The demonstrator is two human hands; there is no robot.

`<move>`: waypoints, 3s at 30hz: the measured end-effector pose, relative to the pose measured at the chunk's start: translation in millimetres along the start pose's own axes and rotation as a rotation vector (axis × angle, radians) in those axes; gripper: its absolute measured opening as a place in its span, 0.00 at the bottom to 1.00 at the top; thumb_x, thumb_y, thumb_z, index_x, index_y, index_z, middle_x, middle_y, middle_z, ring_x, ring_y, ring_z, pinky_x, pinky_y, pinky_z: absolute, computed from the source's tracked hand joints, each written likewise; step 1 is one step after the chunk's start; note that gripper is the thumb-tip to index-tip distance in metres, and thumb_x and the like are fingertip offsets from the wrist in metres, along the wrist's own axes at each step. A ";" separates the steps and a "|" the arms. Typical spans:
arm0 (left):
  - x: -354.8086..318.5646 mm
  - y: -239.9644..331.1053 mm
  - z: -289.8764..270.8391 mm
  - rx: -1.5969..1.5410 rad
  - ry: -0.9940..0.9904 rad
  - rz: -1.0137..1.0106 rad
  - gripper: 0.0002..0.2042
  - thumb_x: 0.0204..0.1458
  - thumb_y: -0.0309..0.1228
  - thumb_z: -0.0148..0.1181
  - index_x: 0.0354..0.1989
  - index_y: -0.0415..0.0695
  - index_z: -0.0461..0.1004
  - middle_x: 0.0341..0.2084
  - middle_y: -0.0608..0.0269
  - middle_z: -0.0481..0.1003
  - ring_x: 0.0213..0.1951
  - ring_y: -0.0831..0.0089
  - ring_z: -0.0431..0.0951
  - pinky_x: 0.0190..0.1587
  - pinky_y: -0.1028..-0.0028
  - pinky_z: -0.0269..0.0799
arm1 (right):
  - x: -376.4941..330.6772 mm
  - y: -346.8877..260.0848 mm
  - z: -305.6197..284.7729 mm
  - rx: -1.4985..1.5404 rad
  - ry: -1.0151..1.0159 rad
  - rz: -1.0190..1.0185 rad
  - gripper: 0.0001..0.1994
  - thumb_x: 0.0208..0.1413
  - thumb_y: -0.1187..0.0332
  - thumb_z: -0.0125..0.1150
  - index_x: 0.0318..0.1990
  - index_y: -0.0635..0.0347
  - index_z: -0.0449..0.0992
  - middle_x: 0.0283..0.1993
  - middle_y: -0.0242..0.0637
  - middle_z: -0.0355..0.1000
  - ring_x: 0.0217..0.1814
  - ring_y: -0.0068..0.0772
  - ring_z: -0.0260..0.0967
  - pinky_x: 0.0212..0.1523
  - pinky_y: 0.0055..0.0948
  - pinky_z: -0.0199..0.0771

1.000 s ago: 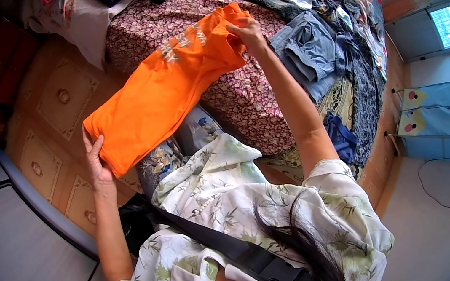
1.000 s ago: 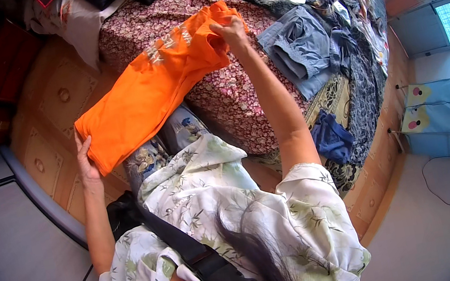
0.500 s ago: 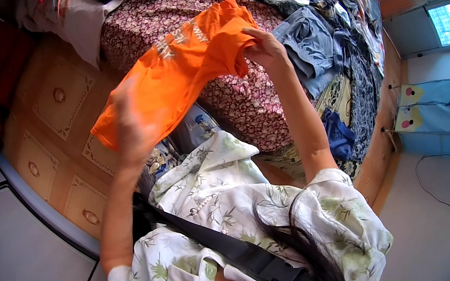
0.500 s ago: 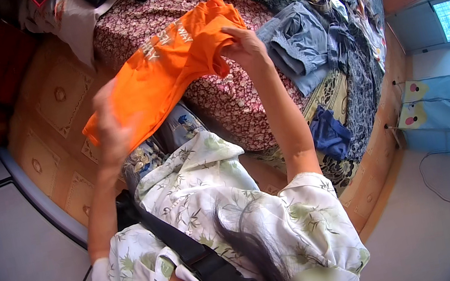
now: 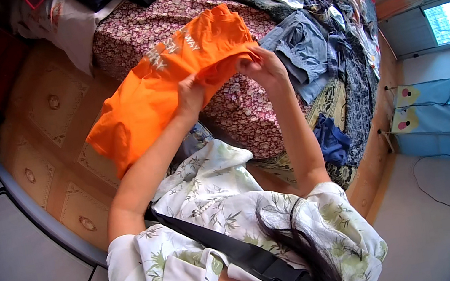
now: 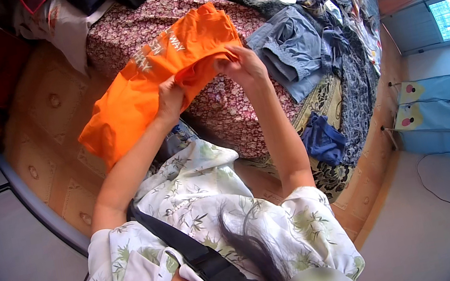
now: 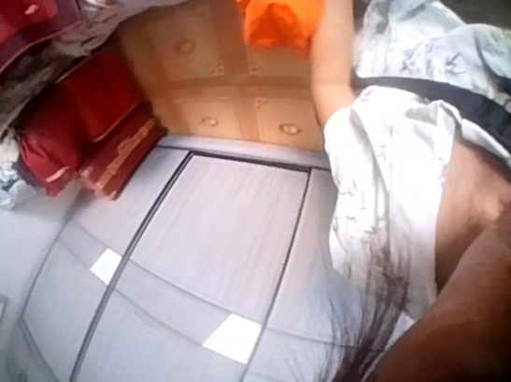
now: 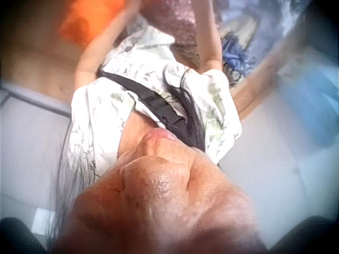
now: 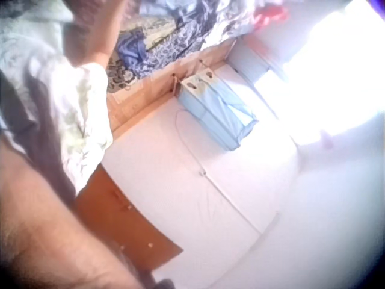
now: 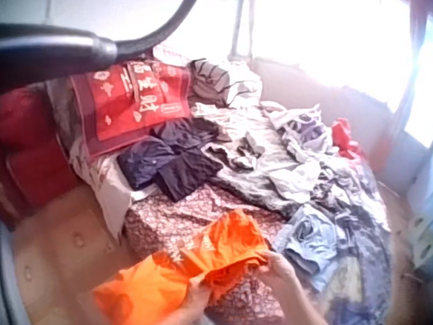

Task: The person folds an orange shirt, a white t-shirt, blue shorts, and a patterned piece of clothing by hand on a bed, placing each folded item onto a growing stack.

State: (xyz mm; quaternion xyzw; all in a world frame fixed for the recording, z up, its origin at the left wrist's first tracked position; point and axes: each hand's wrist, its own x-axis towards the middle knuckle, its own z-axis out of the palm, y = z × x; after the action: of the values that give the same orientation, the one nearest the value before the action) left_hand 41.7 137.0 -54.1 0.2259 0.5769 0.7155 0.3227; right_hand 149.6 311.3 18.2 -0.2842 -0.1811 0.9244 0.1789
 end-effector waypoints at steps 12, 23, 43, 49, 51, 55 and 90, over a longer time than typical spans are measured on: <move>11.7 15.4 -32.4 -0.443 0.114 -0.459 0.11 0.53 0.30 0.57 0.44 0.41 0.69 0.38 0.57 0.74 0.41 0.66 0.76 0.46 0.66 0.71 | 71.8 45.5 21.9 -1.915 0.449 -1.358 0.24 0.60 0.56 0.53 0.53 0.71 0.64 0.52 0.51 0.66 0.56 0.45 0.64 0.56 0.45 0.67; -135.4 54.3 -258.6 0.062 0.506 -0.458 0.34 0.53 0.46 0.59 0.63 0.39 0.55 0.60 0.51 0.60 0.62 0.66 0.59 0.63 0.67 0.52 | 56.7 112.4 -0.6 -2.269 -0.188 -1.013 0.35 0.55 0.41 0.46 0.65 0.52 0.57 0.70 0.51 0.45 0.74 0.56 0.34 0.64 0.71 0.29; -144.7 152.0 -191.1 -0.646 0.305 -0.325 0.20 0.50 0.28 0.57 0.52 0.34 0.67 0.51 0.52 0.71 0.53 0.58 0.71 0.58 0.56 0.65 | 52.4 143.4 9.6 -1.926 -0.451 -1.291 0.19 0.59 0.65 0.48 0.56 0.59 0.67 0.62 0.46 0.60 0.69 0.48 0.50 0.67 0.44 0.50; -76.5 244.9 -58.2 -0.270 0.042 -0.104 0.21 0.55 0.34 0.51 0.53 0.33 0.65 0.50 0.50 0.70 0.51 0.61 0.73 0.54 0.62 0.71 | 45.3 139.2 -14.4 -0.674 -0.456 -0.557 0.28 0.64 0.53 0.44 0.63 0.66 0.59 0.63 0.43 0.62 0.67 0.32 0.55 0.67 0.27 0.49; -27.2 252.4 -22.4 -0.245 -0.101 -0.107 0.20 0.55 0.34 0.52 0.52 0.34 0.67 0.49 0.49 0.71 0.50 0.62 0.74 0.53 0.62 0.71 | 18.3 120.5 -8.9 -0.621 -0.449 -0.555 0.36 0.62 0.44 0.41 0.64 0.70 0.54 0.63 0.42 0.61 0.67 0.30 0.54 0.67 0.27 0.47; 79.1 225.7 66.1 -0.508 -0.484 -0.076 0.17 0.58 0.37 0.54 0.48 0.37 0.66 0.47 0.47 0.71 0.47 0.61 0.74 0.50 0.61 0.71 | 4.3 118.8 -28.4 -0.731 -0.345 -0.769 0.42 0.57 0.38 0.44 0.63 0.71 0.56 0.60 0.39 0.64 0.62 0.29 0.58 0.63 0.27 0.53; 257.6 14.8 38.1 1.257 -0.201 0.151 0.12 0.33 0.35 0.62 0.26 0.42 0.76 0.35 0.51 0.75 0.41 0.56 0.74 0.44 0.62 0.72 | 13.5 10.3 -12.3 -1.139 0.397 -1.074 0.27 0.46 0.80 0.57 0.58 0.64 0.67 0.52 0.39 0.69 0.54 0.28 0.66 0.55 0.22 0.63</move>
State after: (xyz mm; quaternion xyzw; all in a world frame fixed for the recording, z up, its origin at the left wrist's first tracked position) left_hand -112.4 347.1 -43.5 0.4778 0.8359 0.2368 0.1299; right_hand 144.1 311.1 -2.0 -0.3648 -0.7011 0.4102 0.4551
